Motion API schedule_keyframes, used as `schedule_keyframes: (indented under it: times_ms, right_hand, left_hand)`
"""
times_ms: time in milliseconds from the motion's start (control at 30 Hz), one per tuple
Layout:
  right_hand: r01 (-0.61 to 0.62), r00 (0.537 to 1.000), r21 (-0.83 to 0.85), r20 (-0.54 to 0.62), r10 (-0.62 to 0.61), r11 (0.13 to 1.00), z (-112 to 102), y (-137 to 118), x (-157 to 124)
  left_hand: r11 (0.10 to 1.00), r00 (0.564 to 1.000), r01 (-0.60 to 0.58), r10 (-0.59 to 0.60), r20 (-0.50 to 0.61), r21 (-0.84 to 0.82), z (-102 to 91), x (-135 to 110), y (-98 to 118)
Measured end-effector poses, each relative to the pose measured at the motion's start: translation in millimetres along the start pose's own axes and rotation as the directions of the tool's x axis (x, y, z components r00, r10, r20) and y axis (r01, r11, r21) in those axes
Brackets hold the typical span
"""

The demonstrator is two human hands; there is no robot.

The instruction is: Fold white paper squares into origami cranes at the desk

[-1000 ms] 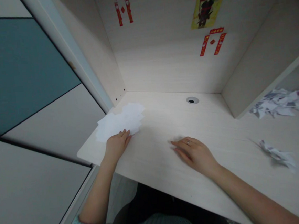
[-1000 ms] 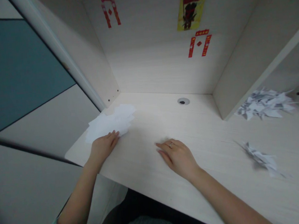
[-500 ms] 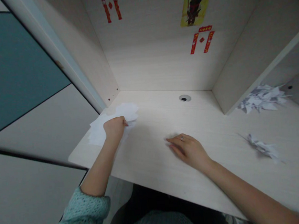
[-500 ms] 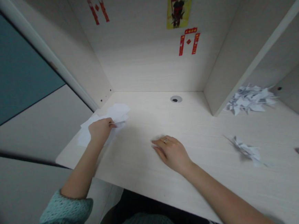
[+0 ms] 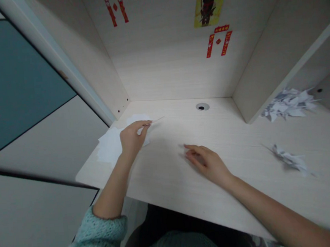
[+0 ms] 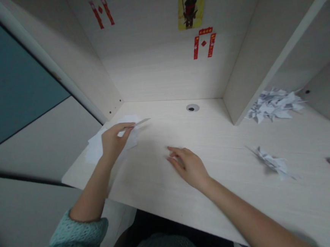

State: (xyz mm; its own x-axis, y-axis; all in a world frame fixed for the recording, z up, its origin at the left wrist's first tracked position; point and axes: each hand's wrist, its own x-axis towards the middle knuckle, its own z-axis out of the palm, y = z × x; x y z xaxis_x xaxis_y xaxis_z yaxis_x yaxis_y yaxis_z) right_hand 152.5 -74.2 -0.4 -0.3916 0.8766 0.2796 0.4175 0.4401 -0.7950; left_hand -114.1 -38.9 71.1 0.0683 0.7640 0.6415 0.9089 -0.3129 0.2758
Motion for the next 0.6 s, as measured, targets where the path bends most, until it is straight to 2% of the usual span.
schedule_keyframes:
  times_ms: [33,67,133,167,233,267,333,433,533,600]
  right_hand:
    - [-0.081,0.995,0.158,-0.039,0.088,0.984,-0.4,1.7,1.8]
    - [-0.145,0.982,0.329,-0.071,0.178,0.933,-1.4,3.9,4.3]
    - [-0.202,0.928,0.62,-0.125,0.35,0.758,-5.3,9.0,10.4]
    - [-0.195,0.897,0.702,-0.155,0.414,0.685,-8.0,11.6,13.6]
    - [-0.14,0.847,0.759,-0.241,0.473,0.636,-14.1,15.8,19.0]
    - [-0.116,0.838,0.762,-0.269,0.475,0.637,-16.9,17.3,21.0]
    - [-0.078,0.852,0.765,-0.282,0.441,0.64,-21.5,19.4,23.2]
    - [-0.032,0.845,0.725,-0.348,0.406,0.688,-25.4,21.6,24.7]
    - [-0.008,0.857,0.649,-0.387,0.34,0.76,-27.3,24.1,26.2]
    - [0.006,0.878,0.603,-0.385,0.285,0.797,-27.3,26.1,26.8]
  left_hand:
    - [0.989,0.99,-0.141,0.14,-0.015,-0.055,7.2,3.3,15.5]
    - [0.961,0.965,-0.264,0.262,-0.031,-0.084,15.9,5.6,30.3]
    - [0.869,0.874,-0.485,0.486,-0.009,-0.1,36.7,6.6,54.6]
    - [0.835,0.839,-0.542,0.544,-0.01,-0.097,47.8,5.3,63.3]
    - [0.792,0.798,-0.597,0.603,0.006,-0.127,68.6,0.1,73.2]
    - [0.791,0.8,-0.592,0.6,0.009,-0.154,77.3,-3.1,75.2]
    - [0.806,0.82,-0.55,0.571,0.044,-0.22,89.9,-9.4,75.0]
    - [0.829,0.863,-0.439,0.496,0.096,-0.345,96.6,-15.3,71.3]
    - [0.853,0.932,-0.152,0.292,0.215,-0.5,95.8,-16.7,68.9]
    - [0.78,0.938,0.066,0.164,0.305,-0.622,96.3,-16.9,68.3]
